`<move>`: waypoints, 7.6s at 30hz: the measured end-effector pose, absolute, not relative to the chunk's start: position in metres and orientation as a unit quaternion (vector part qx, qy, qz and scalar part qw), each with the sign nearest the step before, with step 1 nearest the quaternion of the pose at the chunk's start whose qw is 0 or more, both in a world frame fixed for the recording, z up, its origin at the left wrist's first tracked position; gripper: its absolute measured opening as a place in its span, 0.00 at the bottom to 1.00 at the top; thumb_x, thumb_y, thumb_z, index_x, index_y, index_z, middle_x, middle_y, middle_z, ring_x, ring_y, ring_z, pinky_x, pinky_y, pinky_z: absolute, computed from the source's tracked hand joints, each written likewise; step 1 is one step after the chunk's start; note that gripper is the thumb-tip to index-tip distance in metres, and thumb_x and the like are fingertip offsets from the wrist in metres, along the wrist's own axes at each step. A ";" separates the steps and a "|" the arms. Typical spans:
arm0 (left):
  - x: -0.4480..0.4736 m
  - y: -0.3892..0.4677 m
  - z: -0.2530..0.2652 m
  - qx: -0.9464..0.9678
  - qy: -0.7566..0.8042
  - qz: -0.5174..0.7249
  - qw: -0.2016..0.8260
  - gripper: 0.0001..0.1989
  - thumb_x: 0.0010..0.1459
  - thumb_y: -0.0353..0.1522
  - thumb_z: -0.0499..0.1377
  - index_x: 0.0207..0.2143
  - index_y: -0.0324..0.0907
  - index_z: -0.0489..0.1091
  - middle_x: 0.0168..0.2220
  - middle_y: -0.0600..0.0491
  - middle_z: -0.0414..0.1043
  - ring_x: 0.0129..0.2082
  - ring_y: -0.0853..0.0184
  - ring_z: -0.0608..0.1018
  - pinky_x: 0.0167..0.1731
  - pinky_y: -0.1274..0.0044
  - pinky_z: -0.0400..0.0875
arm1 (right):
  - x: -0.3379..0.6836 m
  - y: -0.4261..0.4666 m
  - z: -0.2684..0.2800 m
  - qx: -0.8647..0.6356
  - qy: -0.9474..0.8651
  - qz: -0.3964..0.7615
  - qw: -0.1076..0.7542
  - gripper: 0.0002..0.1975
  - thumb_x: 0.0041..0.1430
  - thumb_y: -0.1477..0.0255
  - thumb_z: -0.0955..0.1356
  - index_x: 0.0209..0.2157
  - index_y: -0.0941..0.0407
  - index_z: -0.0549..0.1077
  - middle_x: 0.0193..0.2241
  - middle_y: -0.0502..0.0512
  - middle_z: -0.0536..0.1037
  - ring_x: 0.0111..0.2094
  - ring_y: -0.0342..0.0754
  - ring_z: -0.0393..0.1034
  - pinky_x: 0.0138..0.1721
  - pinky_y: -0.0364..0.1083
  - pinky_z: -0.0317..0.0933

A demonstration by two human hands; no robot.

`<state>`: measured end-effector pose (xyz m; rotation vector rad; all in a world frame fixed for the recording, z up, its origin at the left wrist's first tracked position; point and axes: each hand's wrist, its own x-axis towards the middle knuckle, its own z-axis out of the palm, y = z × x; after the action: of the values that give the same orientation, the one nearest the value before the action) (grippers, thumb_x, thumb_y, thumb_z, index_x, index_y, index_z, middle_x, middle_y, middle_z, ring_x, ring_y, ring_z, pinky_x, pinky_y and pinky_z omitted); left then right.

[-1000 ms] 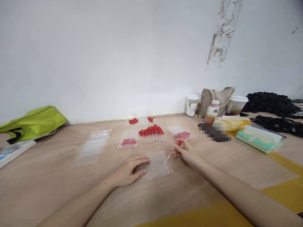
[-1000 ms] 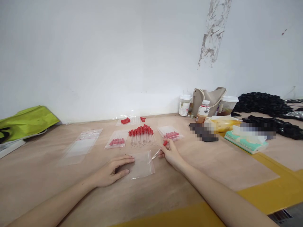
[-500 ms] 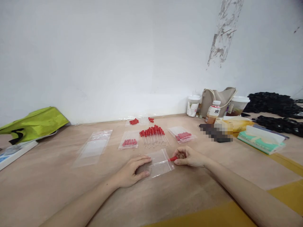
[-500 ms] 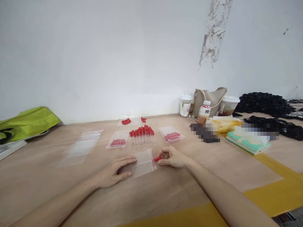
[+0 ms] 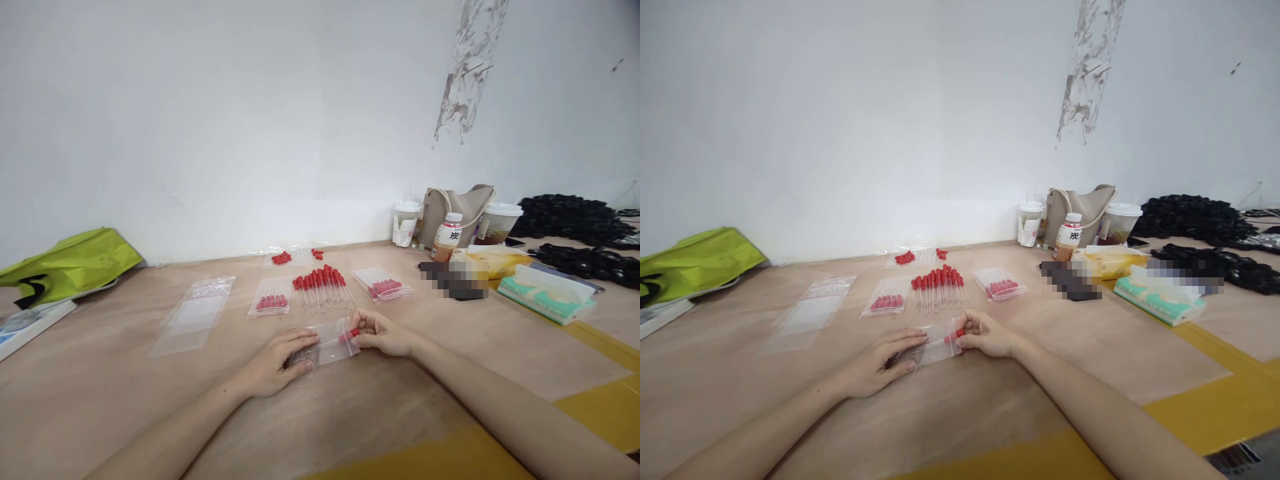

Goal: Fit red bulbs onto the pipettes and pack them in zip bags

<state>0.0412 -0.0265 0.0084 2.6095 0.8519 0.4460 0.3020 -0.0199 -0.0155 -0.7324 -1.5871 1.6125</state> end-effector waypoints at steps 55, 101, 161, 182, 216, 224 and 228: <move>0.027 -0.020 0.002 0.905 0.310 0.191 0.218 0.15 0.57 0.36 0.51 0.47 0.49 0.66 0.50 0.52 0.65 0.51 0.63 0.66 0.50 0.68 0.60 | 0.300 0.097 -0.007 -0.714 -0.610 0.143 0.312 0.09 0.46 0.73 0.63 0.20 0.60 0.72 0.19 0.56 0.73 0.23 0.44 0.66 0.21 0.39 0.50; 0.029 -0.021 0.005 0.890 0.335 0.176 0.253 0.22 0.55 0.39 0.54 0.52 0.48 0.59 0.52 0.53 0.62 0.51 0.63 0.65 0.50 0.70 0.59 | 0.329 -0.018 -0.014 -0.392 -0.622 0.544 0.405 0.18 0.37 0.66 0.73 0.32 0.58 0.68 0.23 0.48 0.72 0.22 0.38 0.63 0.23 0.39 0.56; 0.030 -0.022 0.008 0.936 0.281 0.108 0.180 0.19 0.61 0.35 0.46 0.54 0.52 0.55 0.56 0.56 0.56 0.56 0.64 0.57 0.54 0.67 0.51 | 0.306 -0.014 -0.018 -0.500 -0.375 0.510 0.591 0.14 0.48 0.78 0.62 0.36 0.52 0.54 0.22 0.45 0.65 0.20 0.41 0.67 0.24 0.42 0.66; 0.028 -0.022 0.007 0.929 0.303 0.121 0.175 0.23 0.60 0.38 0.47 0.58 0.51 0.47 0.57 0.54 0.53 0.56 0.62 0.57 0.54 0.67 0.53 | 0.310 -0.020 -0.022 -0.485 -0.609 0.476 0.409 0.13 0.39 0.66 0.70 0.25 0.60 0.69 0.16 0.46 0.70 0.16 0.37 0.61 0.19 0.38 0.56; 0.028 -0.024 0.007 0.930 0.311 0.093 0.173 0.20 0.61 0.37 0.44 0.56 0.53 0.52 0.61 0.58 0.41 0.59 0.62 0.50 0.55 0.68 0.49 | 0.340 0.020 0.008 -0.615 -0.572 0.240 0.487 0.24 0.53 0.71 0.59 0.51 0.58 0.49 0.28 0.53 0.69 0.18 0.42 0.64 0.19 0.41 0.59; 0.029 -0.024 0.008 0.934 0.313 0.078 0.157 0.20 0.62 0.37 0.43 0.57 0.53 0.50 0.61 0.57 0.41 0.59 0.62 0.50 0.55 0.67 0.49 | 0.330 -0.007 -0.023 -0.490 -0.463 0.363 0.644 0.24 0.44 0.65 0.67 0.41 0.54 0.54 0.23 0.44 0.64 0.18 0.40 0.63 0.18 0.41 0.63; 0.029 -0.024 0.008 0.935 0.312 0.076 0.150 0.20 0.62 0.37 0.43 0.57 0.53 0.50 0.61 0.57 0.41 0.59 0.63 0.50 0.55 0.67 0.50 | 0.320 -0.010 -0.028 -0.463 -0.452 0.401 0.649 0.23 0.43 0.63 0.69 0.39 0.53 0.55 0.22 0.43 0.63 0.19 0.41 0.65 0.19 0.43 0.65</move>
<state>0.0292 -0.0236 0.0083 2.6864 0.8956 0.2189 0.3201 -0.0105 -0.0279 -1.0520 -1.0268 0.9108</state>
